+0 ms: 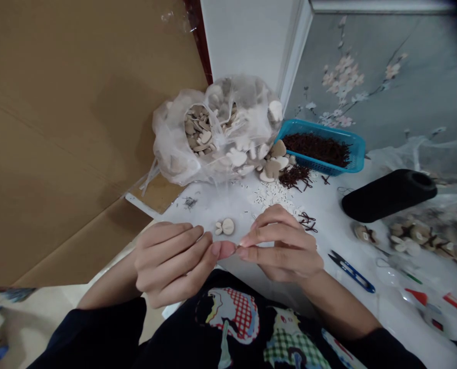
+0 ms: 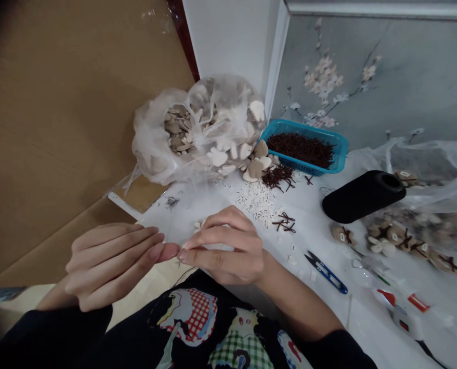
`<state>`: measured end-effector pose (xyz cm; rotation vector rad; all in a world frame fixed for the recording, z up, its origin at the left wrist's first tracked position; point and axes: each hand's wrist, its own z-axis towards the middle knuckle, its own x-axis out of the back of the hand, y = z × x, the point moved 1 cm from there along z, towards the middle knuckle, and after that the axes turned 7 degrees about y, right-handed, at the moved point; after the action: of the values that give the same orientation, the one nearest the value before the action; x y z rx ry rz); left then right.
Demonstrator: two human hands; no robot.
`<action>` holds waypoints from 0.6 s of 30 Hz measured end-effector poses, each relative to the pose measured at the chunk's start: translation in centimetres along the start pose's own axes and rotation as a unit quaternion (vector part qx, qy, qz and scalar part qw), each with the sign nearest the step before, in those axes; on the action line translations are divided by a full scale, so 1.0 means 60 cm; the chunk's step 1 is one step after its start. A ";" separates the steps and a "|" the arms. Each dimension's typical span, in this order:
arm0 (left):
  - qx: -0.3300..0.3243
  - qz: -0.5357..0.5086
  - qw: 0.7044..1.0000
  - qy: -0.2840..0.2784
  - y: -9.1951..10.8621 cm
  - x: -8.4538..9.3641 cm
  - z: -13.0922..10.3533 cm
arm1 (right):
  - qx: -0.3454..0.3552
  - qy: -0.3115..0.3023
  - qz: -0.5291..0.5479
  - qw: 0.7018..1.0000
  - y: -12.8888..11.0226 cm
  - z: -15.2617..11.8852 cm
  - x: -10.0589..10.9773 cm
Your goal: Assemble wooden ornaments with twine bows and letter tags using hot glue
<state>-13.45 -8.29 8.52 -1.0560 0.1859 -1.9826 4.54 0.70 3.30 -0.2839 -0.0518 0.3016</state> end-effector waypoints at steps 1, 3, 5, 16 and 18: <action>-0.014 -0.002 1.000 0.012 0.000 -0.001 0.000 | 0.000 0.001 -0.001 1.000 -0.001 0.000 0.001; -0.029 -0.003 0.999 0.028 -0.001 -0.002 0.000 | 0.001 -0.002 -0.002 1.000 -0.002 0.001 0.002; -0.022 -0.002 0.999 0.028 -0.003 -0.004 0.001 | -0.001 -0.009 -0.003 1.000 -0.002 0.002 0.002; -0.030 0.012 0.999 0.021 -0.004 -0.004 0.004 | -0.006 -0.001 0.010 1.000 -0.001 -0.002 -0.001; -0.036 0.009 0.999 0.025 -0.005 -0.004 0.004 | -0.012 0.001 0.015 1.000 -0.001 -0.004 -0.002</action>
<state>-13.41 -7.87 8.65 -1.0468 0.2950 -2.0004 4.45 0.57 3.09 -0.3080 -0.0498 0.3305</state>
